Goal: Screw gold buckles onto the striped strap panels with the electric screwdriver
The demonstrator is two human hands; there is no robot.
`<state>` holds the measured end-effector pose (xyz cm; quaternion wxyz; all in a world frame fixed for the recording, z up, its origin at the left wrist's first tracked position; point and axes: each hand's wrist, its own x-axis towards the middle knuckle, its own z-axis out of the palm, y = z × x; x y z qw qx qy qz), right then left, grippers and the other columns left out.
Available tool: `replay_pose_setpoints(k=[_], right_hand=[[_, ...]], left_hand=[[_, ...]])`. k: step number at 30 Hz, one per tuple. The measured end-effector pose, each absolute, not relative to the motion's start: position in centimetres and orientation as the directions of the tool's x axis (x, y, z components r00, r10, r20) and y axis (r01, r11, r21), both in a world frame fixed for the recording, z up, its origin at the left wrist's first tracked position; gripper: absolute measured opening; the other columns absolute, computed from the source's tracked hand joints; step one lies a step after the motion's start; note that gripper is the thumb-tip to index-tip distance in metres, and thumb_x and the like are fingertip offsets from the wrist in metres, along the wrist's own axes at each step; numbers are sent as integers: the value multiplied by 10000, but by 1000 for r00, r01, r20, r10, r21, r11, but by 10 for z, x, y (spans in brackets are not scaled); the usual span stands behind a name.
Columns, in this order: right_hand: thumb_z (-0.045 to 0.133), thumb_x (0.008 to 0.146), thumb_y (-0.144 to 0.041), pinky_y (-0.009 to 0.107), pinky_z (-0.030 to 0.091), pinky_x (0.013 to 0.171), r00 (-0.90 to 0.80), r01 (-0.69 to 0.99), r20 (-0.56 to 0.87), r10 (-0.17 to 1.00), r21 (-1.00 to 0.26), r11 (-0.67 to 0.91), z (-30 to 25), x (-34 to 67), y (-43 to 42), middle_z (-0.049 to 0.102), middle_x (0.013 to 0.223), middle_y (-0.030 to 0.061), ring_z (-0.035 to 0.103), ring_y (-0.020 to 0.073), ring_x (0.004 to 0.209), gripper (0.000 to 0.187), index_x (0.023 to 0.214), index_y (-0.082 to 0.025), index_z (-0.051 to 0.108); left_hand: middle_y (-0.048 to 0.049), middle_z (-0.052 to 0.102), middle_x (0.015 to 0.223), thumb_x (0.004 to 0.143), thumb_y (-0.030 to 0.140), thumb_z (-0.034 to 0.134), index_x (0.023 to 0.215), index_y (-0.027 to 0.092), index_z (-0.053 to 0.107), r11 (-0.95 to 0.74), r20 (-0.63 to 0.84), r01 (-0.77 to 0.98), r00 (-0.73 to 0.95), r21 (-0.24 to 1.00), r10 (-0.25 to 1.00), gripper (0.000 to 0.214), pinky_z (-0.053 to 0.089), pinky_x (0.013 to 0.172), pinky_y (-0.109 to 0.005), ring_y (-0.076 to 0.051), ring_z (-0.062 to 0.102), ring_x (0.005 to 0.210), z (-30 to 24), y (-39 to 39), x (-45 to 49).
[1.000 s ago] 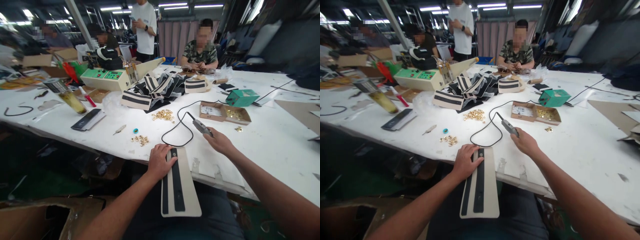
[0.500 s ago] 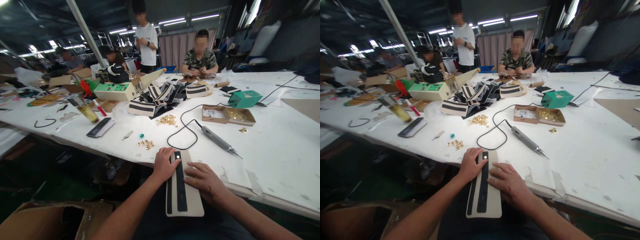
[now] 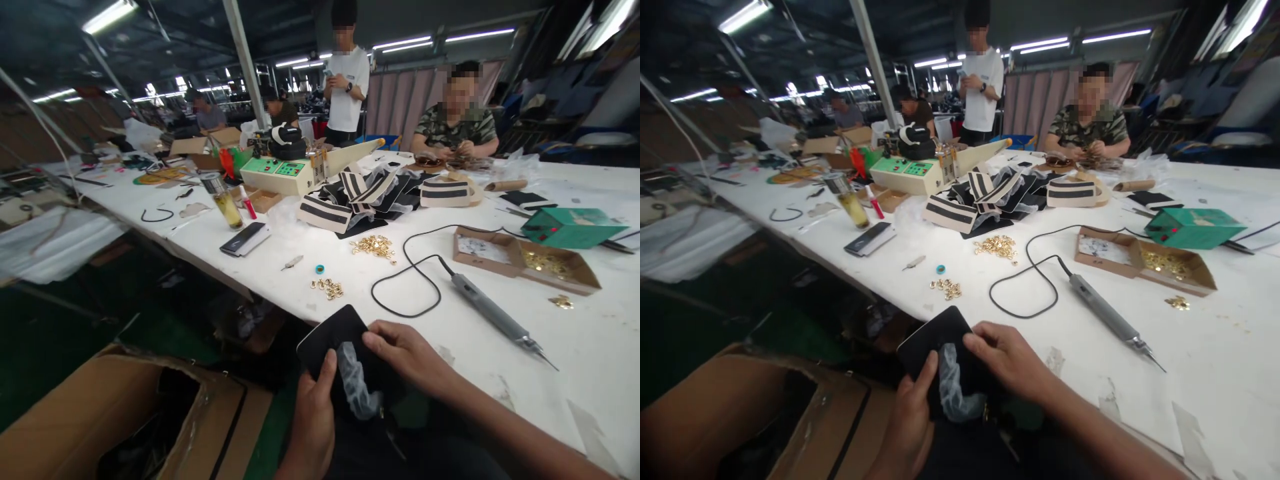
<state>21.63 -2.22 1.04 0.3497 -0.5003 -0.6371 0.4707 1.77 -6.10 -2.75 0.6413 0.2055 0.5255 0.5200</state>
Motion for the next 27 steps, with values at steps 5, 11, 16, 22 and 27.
replay_pose_setpoints(k=[5, 11, 16, 22, 27], right_hand=[[597, 985, -387, 314, 528, 763, -69, 697, 149, 986, -700, 155, -37, 195, 51, 749, 919, 24, 684, 191, 789, 240, 1110, -238, 738], [599, 968, -329, 295, 450, 730, -123, 831, 131, 984, -528, 175, -51, 179, 95, 746, 967, 35, 673, 195, 825, 211, 1093, -269, 758], [597, 985, -361, 281, 414, 706, -122, 874, 100, 987, -461, 154, -51, 177, 98, 731, 996, 33, 666, 188, 841, 194, 1039, -258, 751], [627, 971, -346, 270, 419, 710, -122, 888, 49, 991, -440, 132, -50, 188, 97, 717, 1030, 12, 671, 162, 830, 155, 1022, -265, 749], [655, 943, -379, 272, 383, 659, -145, 913, -10, 989, -387, 130, -39, 194, 94, 718, 1025, 1, 665, 156, 792, 152, 969, -271, 760]], left_hand=[[-102, 816, 1150, 867, 452, 807, 1178, 212, 749, 415, -582, -528, -196, 741, 789, 397, 466, 1190, -472, -304, 695, 1268, -61, -56, 3], [-118, 798, 1214, 859, 438, 823, 1161, 198, 764, 446, -614, -552, -159, 704, 773, 391, 431, 1218, -448, -304, 651, 1331, -72, -56, -1], [-117, 785, 1248, 846, 475, 827, 1166, 201, 775, 476, -632, -559, -116, 679, 766, 425, 428, 1222, -470, -322, 653, 1325, -74, -51, 3], [-109, 802, 1202, 810, 497, 854, 1191, 208, 767, 465, -617, -543, -129, 699, 777, 486, 449, 1204, -472, -325, 659, 1317, -79, -46, 3], [-124, 814, 1154, 804, 475, 865, 1158, 185, 772, 479, -635, -543, -134, 689, 761, 467, 466, 1186, -483, -339, 692, 1266, -78, -47, 3]])
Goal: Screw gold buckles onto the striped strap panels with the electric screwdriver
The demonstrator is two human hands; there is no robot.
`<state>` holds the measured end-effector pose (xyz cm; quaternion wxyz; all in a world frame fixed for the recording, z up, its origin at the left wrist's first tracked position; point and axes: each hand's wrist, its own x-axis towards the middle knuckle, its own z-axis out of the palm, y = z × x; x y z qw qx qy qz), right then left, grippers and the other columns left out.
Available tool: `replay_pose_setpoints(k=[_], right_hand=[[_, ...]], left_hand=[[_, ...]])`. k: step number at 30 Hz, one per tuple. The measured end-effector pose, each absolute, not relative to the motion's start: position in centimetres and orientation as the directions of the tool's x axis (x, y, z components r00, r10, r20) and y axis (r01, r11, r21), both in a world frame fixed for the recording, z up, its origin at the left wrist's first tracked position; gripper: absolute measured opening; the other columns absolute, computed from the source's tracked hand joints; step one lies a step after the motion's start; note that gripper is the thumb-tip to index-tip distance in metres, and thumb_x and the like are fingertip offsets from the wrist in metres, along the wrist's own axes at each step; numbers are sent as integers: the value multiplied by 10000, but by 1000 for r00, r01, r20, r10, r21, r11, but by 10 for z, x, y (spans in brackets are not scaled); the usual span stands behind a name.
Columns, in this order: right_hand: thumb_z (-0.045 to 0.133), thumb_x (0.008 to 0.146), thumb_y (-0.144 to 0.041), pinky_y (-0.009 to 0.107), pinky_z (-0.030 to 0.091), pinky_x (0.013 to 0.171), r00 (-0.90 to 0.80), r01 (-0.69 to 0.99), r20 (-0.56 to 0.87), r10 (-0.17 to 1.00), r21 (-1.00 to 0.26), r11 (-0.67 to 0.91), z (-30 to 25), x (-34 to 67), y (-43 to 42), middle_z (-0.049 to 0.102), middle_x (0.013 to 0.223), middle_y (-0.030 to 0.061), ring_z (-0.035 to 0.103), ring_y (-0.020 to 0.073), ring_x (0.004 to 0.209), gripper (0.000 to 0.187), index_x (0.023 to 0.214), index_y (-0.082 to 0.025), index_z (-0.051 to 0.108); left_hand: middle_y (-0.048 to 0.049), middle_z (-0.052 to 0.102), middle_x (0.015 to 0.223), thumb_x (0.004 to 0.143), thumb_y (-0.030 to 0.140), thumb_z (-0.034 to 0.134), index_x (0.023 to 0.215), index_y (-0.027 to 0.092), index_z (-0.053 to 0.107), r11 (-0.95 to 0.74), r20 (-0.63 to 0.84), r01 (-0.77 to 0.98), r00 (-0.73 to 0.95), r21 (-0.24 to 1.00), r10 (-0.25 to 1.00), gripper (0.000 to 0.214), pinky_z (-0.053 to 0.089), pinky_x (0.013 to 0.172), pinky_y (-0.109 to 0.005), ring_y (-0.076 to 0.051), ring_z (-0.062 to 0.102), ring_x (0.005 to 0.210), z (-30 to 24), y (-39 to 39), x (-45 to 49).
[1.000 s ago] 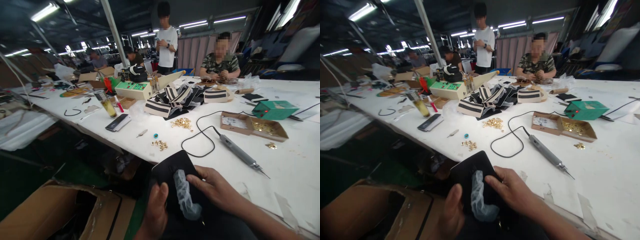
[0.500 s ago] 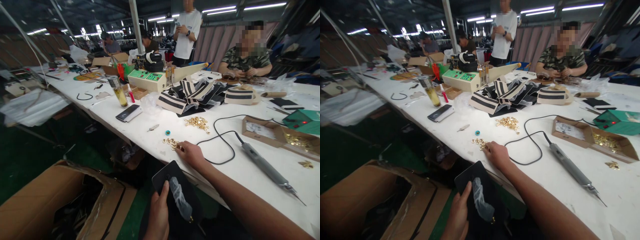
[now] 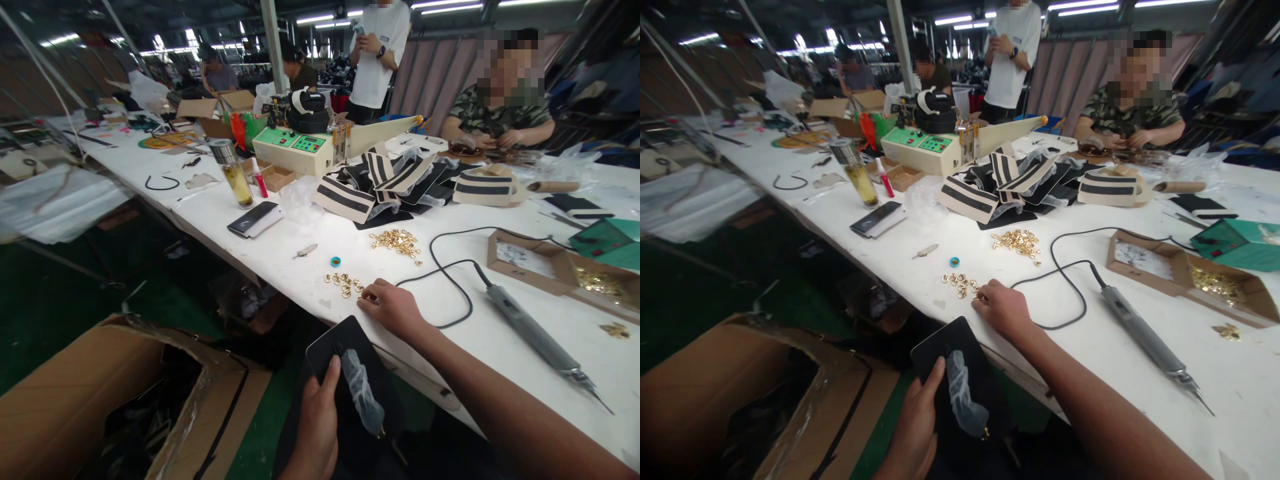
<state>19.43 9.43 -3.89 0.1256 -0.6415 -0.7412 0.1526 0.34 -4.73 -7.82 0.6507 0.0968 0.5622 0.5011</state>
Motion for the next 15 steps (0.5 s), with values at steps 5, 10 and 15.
replay_pose_setpoints(k=[5, 10, 15], right_hand=[[673, 895, -387, 285, 328, 610, -188, 940, -69, 980, -301, 159, -26, 195, 100, 732, 991, 20, 662, 182, 761, 157, 901, -275, 783], [686, 854, -293, 302, 345, 619, -230, 944, -76, 970, -260, 204, -15, 189, 114, 746, 935, 78, 676, 235, 802, 133, 781, -216, 766], [631, 900, -240, 296, 438, 682, -270, 891, 1, 963, -378, 250, 8, 187, 85, 753, 958, 43, 679, 194, 829, 137, 850, -223, 757]], left_hand=[[-125, 809, 1171, 800, 485, 864, 1164, 183, 771, 466, -618, -536, -140, 704, 774, 483, 457, 1191, -487, -340, 686, 1275, -77, -49, 8], [-124, 786, 1240, 824, 521, 833, 1200, 186, 764, 437, -568, -506, -133, 743, 812, 508, 443, 1198, -449, -314, 664, 1305, -74, -51, 12], [-130, 783, 1243, 824, 513, 826, 1220, 164, 760, 402, -514, -434, -176, 806, 840, 532, 444, 1175, -475, -330, 680, 1263, -66, -55, 12]])
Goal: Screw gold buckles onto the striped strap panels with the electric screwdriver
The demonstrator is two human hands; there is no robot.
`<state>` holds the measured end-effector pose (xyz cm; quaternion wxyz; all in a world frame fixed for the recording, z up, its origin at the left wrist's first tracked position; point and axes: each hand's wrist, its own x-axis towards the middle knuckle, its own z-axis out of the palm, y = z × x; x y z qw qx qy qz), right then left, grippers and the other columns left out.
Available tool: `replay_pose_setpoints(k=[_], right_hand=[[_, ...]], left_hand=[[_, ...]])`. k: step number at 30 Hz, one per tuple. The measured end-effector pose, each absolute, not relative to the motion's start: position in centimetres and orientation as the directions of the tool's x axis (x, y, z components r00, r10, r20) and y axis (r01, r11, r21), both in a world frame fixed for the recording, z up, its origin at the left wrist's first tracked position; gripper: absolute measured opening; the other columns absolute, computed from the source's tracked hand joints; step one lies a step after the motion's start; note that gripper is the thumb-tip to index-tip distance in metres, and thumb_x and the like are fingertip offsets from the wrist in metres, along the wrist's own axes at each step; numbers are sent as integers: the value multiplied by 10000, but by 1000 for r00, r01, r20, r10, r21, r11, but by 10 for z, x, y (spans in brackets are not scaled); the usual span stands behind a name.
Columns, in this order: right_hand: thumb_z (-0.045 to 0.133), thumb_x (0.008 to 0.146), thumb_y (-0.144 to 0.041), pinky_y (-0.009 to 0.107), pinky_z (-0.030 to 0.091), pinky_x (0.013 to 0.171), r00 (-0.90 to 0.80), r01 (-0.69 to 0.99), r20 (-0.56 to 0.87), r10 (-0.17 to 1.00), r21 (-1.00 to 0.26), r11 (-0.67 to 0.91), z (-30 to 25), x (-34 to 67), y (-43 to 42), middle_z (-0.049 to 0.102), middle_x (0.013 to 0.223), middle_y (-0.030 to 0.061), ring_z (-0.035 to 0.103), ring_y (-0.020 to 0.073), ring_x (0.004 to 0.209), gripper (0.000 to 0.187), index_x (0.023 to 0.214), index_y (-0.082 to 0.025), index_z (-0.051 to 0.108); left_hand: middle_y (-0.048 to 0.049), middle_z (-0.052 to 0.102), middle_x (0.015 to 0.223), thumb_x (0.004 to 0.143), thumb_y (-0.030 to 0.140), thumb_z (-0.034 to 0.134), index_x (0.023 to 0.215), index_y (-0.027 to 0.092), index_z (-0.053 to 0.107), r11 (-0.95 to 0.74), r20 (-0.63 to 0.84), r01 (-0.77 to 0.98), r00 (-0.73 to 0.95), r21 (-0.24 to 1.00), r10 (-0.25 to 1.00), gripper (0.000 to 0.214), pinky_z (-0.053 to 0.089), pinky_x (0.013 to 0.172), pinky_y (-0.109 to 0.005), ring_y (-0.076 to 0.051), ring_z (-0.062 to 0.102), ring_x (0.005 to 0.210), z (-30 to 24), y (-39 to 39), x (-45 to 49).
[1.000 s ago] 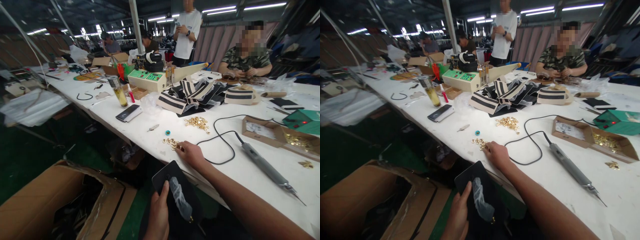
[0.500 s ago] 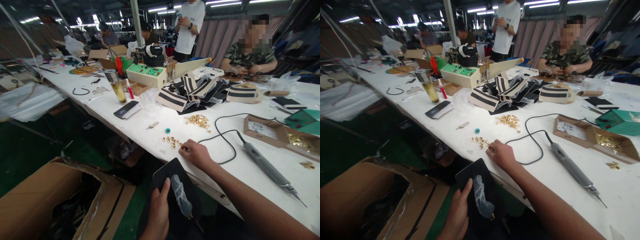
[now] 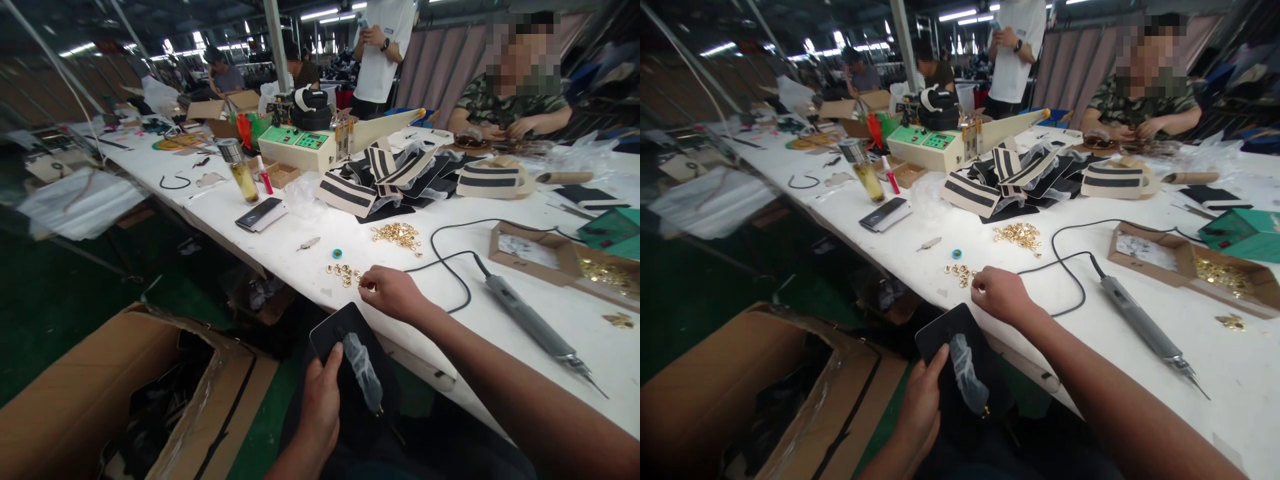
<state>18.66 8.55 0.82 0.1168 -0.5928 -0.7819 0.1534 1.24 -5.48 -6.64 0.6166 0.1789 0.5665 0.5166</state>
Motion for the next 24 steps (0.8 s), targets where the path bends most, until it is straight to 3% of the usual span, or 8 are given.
replay_pose_setpoints(k=[4, 8, 13, 19, 24], right_hand=[[654, 898, -217, 275, 494, 728, -284, 619, 132, 950, -731, 286, 19, 182, 34, 736, 866, 4, 675, 162, 788, 88, 872, -231, 737], [675, 935, -213, 283, 503, 732, -239, 461, 175, 955, -845, 270, 7, 177, -5, 739, 868, -4, 688, 164, 795, 87, 909, -249, 749], [694, 964, -223, 294, 521, 804, -131, 424, 274, 953, -853, 304, -16, 187, -27, 728, 917, 15, 688, 170, 868, 71, 942, -244, 757], [705, 960, -277, 321, 465, 766, -195, 619, 335, 922, -687, 381, -13, 207, -41, 741, 870, 2, 671, 172, 798, 66, 938, -250, 762], [711, 882, -218, 327, 407, 728, -160, 702, 363, 918, -612, 364, -2, 212, -49, 721, 782, -14, 639, 165, 724, 37, 863, -236, 737]], left_hand=[[-129, 804, 1173, 844, 506, 805, 1259, 145, 744, 378, -459, -401, -124, 834, 880, 553, 515, 1083, -449, -327, 729, 1154, -54, -56, 19], [-111, 820, 1098, 841, 532, 802, 1243, 148, 757, 362, -401, -337, -50, 869, 915, 557, 560, 999, -415, -316, 760, 1040, -42, -56, 28], [-97, 811, 1128, 911, 540, 720, 1268, 153, 750, 278, -287, -147, -42, 949, 957, 527, 545, 1010, -402, -314, 744, 1063, -34, -60, 34], [-101, 800, 1172, 963, 546, 648, 1279, 154, 746, 221, -221, 0, 5, 975, 975, 512, 540, 992, -379, -313, 728, 1099, -26, -69, 41], [-98, 803, 1162, 969, 538, 641, 1267, 157, 752, 195, -197, 71, 8, 978, 980, 497, 542, 984, -362, -311, 727, 1120, -16, -74, 48]])
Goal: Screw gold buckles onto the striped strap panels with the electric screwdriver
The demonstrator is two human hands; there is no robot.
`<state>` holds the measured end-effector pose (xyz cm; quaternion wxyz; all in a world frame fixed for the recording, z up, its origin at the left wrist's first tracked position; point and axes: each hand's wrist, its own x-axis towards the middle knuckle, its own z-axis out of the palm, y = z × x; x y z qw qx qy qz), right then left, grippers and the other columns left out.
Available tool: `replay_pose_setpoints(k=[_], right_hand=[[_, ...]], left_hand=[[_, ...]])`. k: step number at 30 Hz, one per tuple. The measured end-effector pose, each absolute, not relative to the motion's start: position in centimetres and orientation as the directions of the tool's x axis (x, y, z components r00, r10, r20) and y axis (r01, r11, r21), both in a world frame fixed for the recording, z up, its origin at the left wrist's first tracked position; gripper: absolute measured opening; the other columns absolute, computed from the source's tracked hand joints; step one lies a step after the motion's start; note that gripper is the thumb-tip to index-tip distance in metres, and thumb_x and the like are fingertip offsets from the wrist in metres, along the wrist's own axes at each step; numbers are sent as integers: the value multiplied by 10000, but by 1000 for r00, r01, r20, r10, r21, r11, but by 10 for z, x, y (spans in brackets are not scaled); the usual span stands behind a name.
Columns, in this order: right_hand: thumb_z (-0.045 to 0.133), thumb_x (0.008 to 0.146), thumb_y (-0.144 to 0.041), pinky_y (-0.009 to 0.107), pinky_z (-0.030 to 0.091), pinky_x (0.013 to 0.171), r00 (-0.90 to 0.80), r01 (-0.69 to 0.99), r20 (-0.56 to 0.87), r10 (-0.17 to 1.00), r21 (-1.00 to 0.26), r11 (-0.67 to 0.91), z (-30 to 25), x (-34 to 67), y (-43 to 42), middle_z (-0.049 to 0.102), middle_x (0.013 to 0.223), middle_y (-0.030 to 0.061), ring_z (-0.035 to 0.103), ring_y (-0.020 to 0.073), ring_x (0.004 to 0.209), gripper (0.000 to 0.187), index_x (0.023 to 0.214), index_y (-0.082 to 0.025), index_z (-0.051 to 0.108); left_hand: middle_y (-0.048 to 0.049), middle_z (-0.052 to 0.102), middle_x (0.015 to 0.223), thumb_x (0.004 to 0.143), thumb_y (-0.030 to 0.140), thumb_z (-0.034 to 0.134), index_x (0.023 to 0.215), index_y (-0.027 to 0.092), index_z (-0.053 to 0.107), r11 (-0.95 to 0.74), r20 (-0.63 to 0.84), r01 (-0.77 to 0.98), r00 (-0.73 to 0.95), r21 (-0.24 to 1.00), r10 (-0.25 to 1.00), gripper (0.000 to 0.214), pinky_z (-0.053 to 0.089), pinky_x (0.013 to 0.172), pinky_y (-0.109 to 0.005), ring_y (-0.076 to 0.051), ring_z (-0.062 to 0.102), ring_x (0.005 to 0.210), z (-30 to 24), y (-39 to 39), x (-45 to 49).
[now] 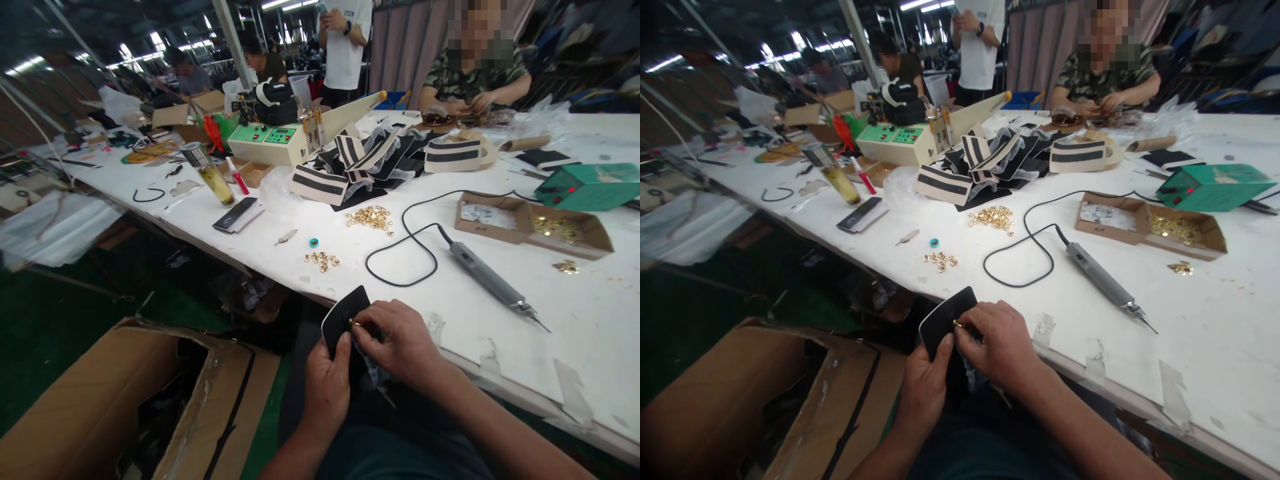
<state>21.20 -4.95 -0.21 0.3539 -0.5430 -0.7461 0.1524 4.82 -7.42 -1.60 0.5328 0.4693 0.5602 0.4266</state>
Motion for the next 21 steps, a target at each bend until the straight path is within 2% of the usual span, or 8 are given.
replay_pose_setpoints(k=[7, 21], right_hand=[[657, 893, -206, 321, 384, 701, -21, 679, 400, 916, -667, 307, 4, 216, -60, 670, 688, -16, 605, 150, 657, 132, 768, -221, 696], [664, 898, -206, 331, 370, 708, -22, 740, 445, 895, -594, 314, 3, 220, -69, 696, 730, 0, 631, 169, 695, 112, 796, -216, 711]], left_hand=[[-87, 810, 1155, 960, 519, 664, 1277, 177, 753, 169, -169, 114, -15, 979, 986, 475, 559, 940, -341, -299, 745, 1078, -10, -76, 54], [-82, 807, 1115, 993, 480, 614, 1188, 204, 780, 62, -67, 249, 10, 966, 998, 376, 554, 903, -325, -267, 741, 1031, -9, -81, 63]])
